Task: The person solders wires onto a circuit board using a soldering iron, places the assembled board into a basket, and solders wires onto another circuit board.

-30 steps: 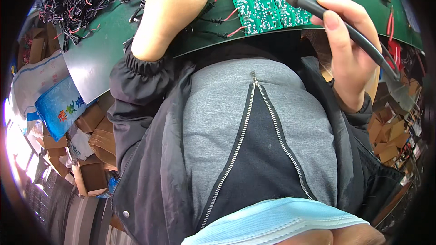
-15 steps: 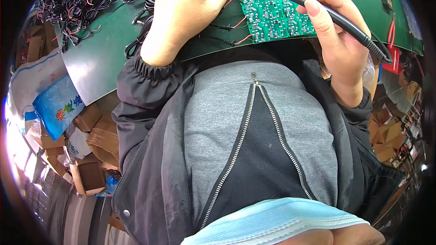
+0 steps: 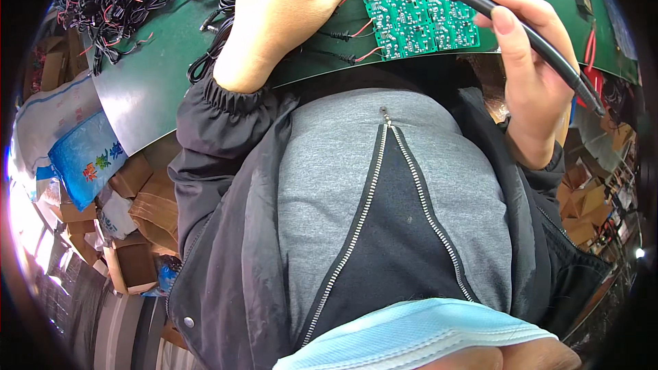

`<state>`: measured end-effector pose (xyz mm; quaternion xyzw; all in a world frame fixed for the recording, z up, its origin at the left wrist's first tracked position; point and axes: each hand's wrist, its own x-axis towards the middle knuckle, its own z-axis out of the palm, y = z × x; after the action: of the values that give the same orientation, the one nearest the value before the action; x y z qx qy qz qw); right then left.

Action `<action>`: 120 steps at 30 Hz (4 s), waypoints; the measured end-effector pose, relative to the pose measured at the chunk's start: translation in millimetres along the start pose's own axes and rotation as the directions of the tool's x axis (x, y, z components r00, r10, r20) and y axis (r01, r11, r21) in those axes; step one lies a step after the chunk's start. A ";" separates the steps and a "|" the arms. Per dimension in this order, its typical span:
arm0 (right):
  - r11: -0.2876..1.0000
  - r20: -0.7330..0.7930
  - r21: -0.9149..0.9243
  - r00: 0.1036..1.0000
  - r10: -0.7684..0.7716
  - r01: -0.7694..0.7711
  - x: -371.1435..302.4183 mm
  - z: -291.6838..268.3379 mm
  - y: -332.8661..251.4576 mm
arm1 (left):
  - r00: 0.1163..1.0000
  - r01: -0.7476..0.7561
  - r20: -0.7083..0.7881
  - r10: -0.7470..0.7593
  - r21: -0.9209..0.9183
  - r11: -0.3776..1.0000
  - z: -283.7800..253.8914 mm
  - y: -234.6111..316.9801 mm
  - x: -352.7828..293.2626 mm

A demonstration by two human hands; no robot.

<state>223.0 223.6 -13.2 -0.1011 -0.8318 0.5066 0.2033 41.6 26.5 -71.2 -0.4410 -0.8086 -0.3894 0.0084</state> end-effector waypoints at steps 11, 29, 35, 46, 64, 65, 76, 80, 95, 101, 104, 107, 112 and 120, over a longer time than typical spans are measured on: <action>0.996 0.223 0.030 0.971 -0.090 0.085 -18.3 -10.8 -7.8 | 0.999 -0.019 0.026 0.020 -0.010 1.000 -3.3 -16.3 -0.5; 0.991 0.230 0.003 0.964 -0.131 0.134 -20.1 -8.0 -0.6 | 0.966 -0.050 -0.212 0.146 0.400 0.915 -68.9 -13.1 9.3; 0.993 0.077 0.080 0.992 -0.097 0.091 -13.3 0.3 -7.5 | 0.971 -0.228 -0.025 0.238 0.206 0.952 -69.9 -7.5 35.7; 0.995 -0.006 0.042 0.996 -0.086 0.086 13.4 2.8 11.3 | 0.995 -0.089 0.063 0.083 0.090 0.992 -29.0 0.3 15.1; 0.993 0.057 0.113 0.998 -0.036 0.029 29.3 12.8 16.9 | 0.999 -0.020 -0.028 0.022 0.055 0.998 -18.5 4.4 16.4; 0.993 0.061 0.114 0.997 -0.038 0.031 29.8 14.2 17.4 | 1.000 0.000 0.000 0.000 0.082 0.997 -21.4 7.6 17.3; 0.995 -0.023 0.080 0.998 -0.063 0.064 29.4 7.8 17.7 | 0.995 -0.093 0.020 0.094 -0.058 0.994 -19.8 -9.7 19.3; 1.000 -0.021 -0.003 1.000 -0.009 0.009 28.8 2.3 13.0 | 0.984 -0.175 0.026 0.175 0.003 0.985 -22.8 -9.7 18.6; 0.994 0.050 0.106 0.999 -0.020 0.014 22.9 17.0 10.7 | 0.999 -0.004 -0.034 0.009 0.121 0.993 -7.1 1.0 14.3; 0.997 0.088 0.077 0.996 0.010 -0.017 25.4 15.3 6.0 | 0.999 -0.007 -0.037 0.011 0.118 0.993 -6.8 2.3 16.8; 0.999 0.111 0.047 0.994 0.022 -0.028 27.1 15.3 1.8 | 1.000 0.000 -0.031 0.004 0.133 0.991 -12.2 12.6 17.2; 0.997 0.057 0.081 0.998 -0.017 0.012 26.0 13.8 4.6 | 0.999 0.029 -0.021 -0.026 0.138 0.990 -11.3 9.8 16.7; 0.993 0.022 0.105 0.998 -0.052 0.049 25.3 10.9 9.0 | 0.999 -0.027 -0.041 0.033 0.148 0.989 -7.3 0.8 15.5; 0.999 -0.023 0.016 0.999 -0.027 0.028 20.7 4.9 3.1 | 0.976 0.195 0.107 -0.192 -0.024 0.980 -20.1 13.3 19.7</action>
<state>202.2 228.8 -13.0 -0.0939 -0.8266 0.5092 0.2205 32.6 31.7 -41.8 -0.3799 -0.8402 -0.3787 -0.0793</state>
